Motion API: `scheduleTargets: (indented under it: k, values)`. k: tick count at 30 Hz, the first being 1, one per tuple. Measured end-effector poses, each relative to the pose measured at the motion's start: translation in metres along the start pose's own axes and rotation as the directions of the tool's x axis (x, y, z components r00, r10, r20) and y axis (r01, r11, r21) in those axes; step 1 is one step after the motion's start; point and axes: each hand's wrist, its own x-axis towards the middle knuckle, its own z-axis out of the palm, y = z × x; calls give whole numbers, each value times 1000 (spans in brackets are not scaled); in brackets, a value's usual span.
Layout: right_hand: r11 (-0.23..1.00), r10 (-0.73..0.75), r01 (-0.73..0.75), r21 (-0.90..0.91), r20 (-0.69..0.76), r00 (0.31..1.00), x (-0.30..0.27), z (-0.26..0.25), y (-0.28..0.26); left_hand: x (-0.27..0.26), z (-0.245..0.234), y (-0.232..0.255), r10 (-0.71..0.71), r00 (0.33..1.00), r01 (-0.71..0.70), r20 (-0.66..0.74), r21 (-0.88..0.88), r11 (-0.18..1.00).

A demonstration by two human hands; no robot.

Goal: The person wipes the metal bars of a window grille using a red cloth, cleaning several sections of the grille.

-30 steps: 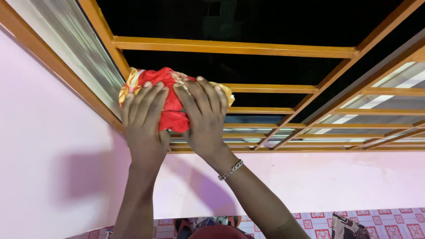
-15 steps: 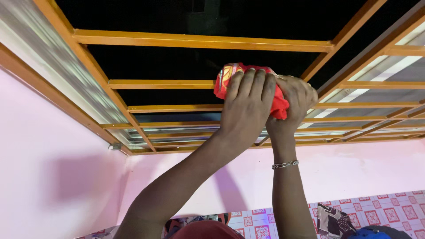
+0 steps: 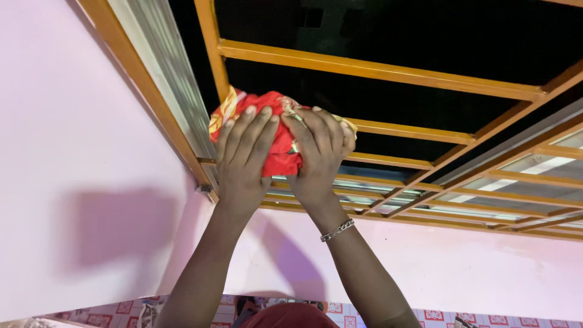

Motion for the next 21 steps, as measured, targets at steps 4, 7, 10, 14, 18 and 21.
scheduleTargets:
  k: [4,7,10,14,18,21]
  values:
    - [994,-100,95,44,142,985,-27,29,-15,-52,33,-41,-45,981,48,-189,9,999]
    - [986,-161,164,15,273,948,-56,50,-16,-91,52,-53,-293,946,235,-138,-334,913]
    - [989,-126,146,-35,332,935,-83,51,-19,-110,44,-50,-305,952,281,-31,-314,907]
    - [1000,-22,20,10,435,900,-90,38,-27,-103,11,-37,-307,949,314,68,-247,917]
    - [993,14,-46,112,268,963,-66,1,-27,-74,-19,-10,-125,992,128,33,-103,986]
    - [999,-13,18,-36,123,992,-50,-12,-7,-52,-4,0,12,1000,-14,-21,-96,995]
